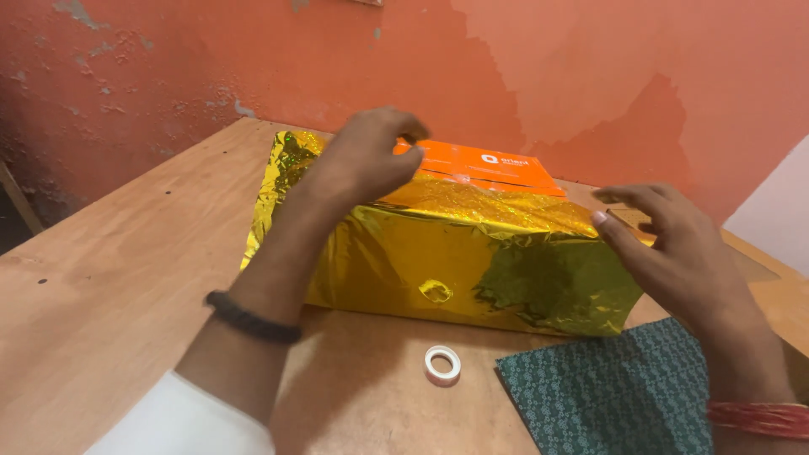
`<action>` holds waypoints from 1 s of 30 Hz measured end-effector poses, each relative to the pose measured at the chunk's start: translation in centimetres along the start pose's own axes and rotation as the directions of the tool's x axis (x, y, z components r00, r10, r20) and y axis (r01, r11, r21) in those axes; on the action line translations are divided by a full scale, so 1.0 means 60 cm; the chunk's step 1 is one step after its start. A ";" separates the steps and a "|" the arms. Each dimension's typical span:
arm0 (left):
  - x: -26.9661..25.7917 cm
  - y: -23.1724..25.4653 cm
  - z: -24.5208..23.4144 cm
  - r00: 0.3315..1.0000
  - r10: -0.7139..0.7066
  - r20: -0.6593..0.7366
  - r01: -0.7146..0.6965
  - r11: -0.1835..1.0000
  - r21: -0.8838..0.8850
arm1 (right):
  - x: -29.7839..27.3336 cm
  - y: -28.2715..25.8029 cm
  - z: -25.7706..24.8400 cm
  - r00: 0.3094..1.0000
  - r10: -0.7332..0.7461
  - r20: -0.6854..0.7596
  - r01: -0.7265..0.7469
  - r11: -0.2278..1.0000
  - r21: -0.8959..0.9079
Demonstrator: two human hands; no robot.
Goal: The person wraps a rectangular orange box with shiny gold wrapping paper on a wooden table. They fold the paper around the box, smooth the edges, and secure the folds with clear adhesive tape.
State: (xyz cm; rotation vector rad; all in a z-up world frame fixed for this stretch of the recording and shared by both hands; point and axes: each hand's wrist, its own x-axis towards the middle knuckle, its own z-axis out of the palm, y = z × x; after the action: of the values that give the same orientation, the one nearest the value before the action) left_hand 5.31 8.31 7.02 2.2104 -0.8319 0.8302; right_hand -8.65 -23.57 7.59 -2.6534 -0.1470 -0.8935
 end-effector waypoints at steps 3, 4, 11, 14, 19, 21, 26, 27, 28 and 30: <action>-0.034 0.001 -0.041 0.993 -0.104 -0.047 0.104 0.994 -0.013 | 0.000 0.041 0.037 0.986 0.132 -0.103 -0.126 0.990 0.063; -0.043 0.002 -0.052 0.986 -0.155 -0.057 0.153 0.988 -0.035 | -0.001 0.056 0.052 0.979 0.121 -0.165 -0.102 0.987 0.121; -0.066 -0.007 -0.073 0.877 -0.464 0.126 0.449 0.884 0.133 | -0.017 0.146 0.118 0.888 0.437 0.145 -0.438 0.705 0.558; -0.066 -0.021 -0.066 0.870 -0.481 0.110 0.473 0.877 0.086 | -0.021 0.151 0.134 0.824 0.443 0.354 -0.562 0.555 0.614; -0.071 -0.040 -0.064 0.789 -0.570 0.229 0.605 0.785 -0.132 | -0.026 0.130 0.136 0.854 0.378 0.357 -0.516 0.527 0.676; -0.069 -0.040 -0.063 0.782 -0.577 0.238 0.614 0.780 -0.126 | -0.028 0.115 0.131 0.864 0.357 0.354 -0.499 0.527 0.688; -0.066 -0.040 -0.076 0.788 -0.569 0.236 0.595 0.802 -0.052 | -0.029 0.086 0.114 0.873 0.292 0.390 -0.488 0.532 0.692; -0.065 -0.042 -0.083 0.779 -0.577 0.244 0.595 0.804 0.000 | -0.030 0.082 0.114 0.873 0.270 0.406 -0.487 0.519 0.703; -0.066 -0.045 -0.090 0.771 -0.585 0.251 0.593 0.804 0.053 | -0.031 0.080 0.113 0.873 0.247 0.422 -0.487 0.505 0.713; -0.070 -0.051 -0.103 0.747 -0.613 0.258 0.621 0.781 0.060 | -0.032 0.076 0.115 0.877 0.227 0.423 -0.476 0.522 0.708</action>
State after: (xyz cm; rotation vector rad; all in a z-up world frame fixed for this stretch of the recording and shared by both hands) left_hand 2.96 16.02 6.73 2.3751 -0.1647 0.1920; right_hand -5.36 -25.43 0.00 -1.8033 -0.0394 -0.1901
